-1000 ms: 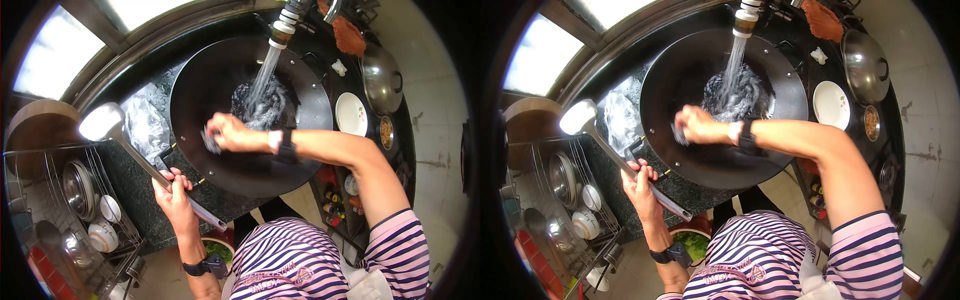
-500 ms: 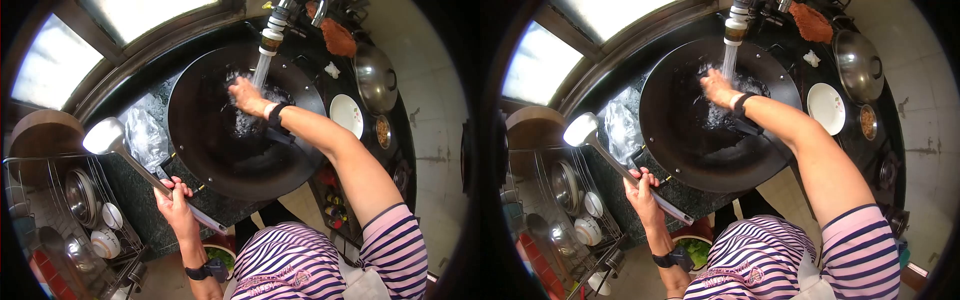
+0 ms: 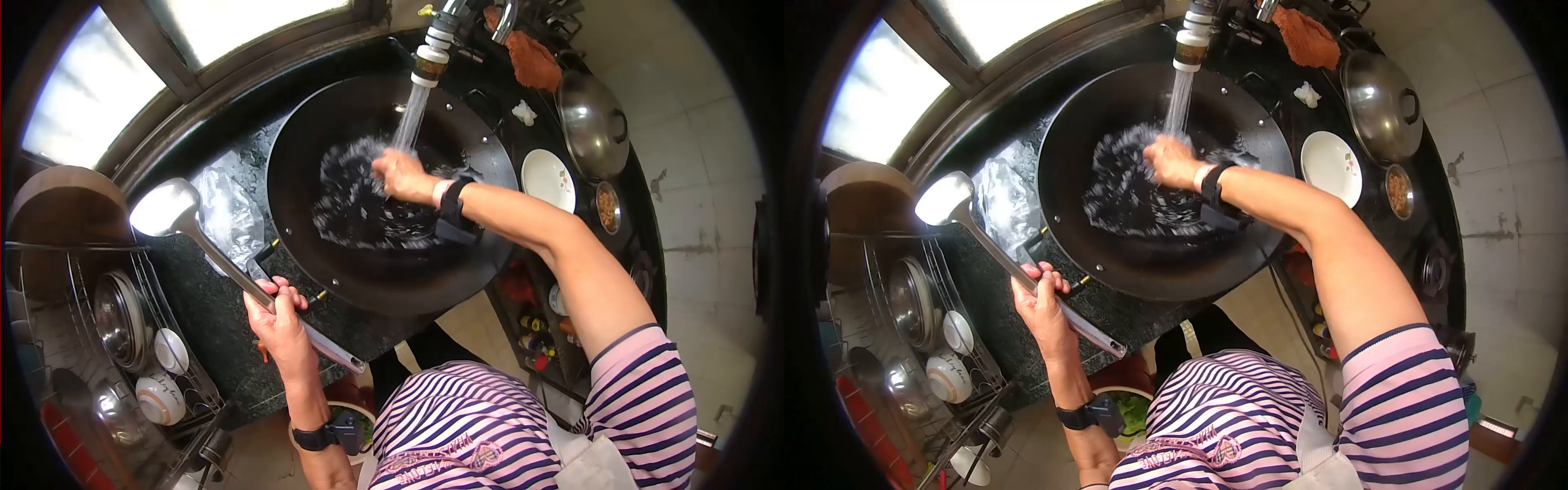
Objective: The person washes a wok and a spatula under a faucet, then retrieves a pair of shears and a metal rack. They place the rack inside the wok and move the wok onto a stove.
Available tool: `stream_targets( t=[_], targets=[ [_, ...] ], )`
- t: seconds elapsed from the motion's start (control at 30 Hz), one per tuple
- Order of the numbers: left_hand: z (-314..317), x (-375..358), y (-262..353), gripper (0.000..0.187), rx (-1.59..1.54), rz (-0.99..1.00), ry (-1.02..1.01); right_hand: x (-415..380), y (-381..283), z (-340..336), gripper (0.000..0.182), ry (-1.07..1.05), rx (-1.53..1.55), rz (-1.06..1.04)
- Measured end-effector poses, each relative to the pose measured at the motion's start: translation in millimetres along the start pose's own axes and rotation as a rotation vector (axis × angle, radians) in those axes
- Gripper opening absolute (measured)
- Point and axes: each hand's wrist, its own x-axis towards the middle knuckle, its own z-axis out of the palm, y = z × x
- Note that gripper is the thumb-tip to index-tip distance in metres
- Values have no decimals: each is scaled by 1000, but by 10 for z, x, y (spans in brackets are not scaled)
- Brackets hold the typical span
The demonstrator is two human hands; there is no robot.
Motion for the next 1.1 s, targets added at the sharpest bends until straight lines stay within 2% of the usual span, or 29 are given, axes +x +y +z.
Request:
stream_targets(
  t=[0.07,0.1,0.2,0.3,0.4,0.43,0.63,0.77,0.83,0.87,0.97,1.03,1.1],
  targets=[
    [-6,-5,-10,17,-9,-1,-9,-150,106,-41,10,-50,-76,71],
    [-9,5,-1,17,-20,13,-17,-327,27,-87,11,-40,-68,14],
    [-28,-7,-29,16,-7,20,-16,-478,-382,-128,14,-293,83,53],
    [-5,-3,-13,15,15,14,-5,-128,-334,135,16,29,136,-70],
    [15,-2,-1,15,25,-4,14,202,-228,105,15,58,-14,164],
    [9,-11,1,15,21,-4,6,174,-285,45,18,41,47,204],
    [25,9,14,16,49,0,2,-112,-855,142,21,-178,347,102],
    [0,26,4,17,26,-18,2,-652,-1001,-194,24,-402,530,20],
    [-3,30,-1,17,5,-12,-8,-876,-724,-322,26,-539,455,-65],
    [-18,24,-1,17,-8,-12,-13,-946,-549,-457,26,-570,313,-89],
    [-5,22,16,17,-23,-23,-14,-982,-29,-526,19,-366,-42,102],
    [-13,29,0,16,-16,-18,-18,-775,55,-358,14,-276,-125,135],
    [-28,28,-7,16,-2,-18,-25,-555,-82,-164,12,-154,-59,175]
  ],
)
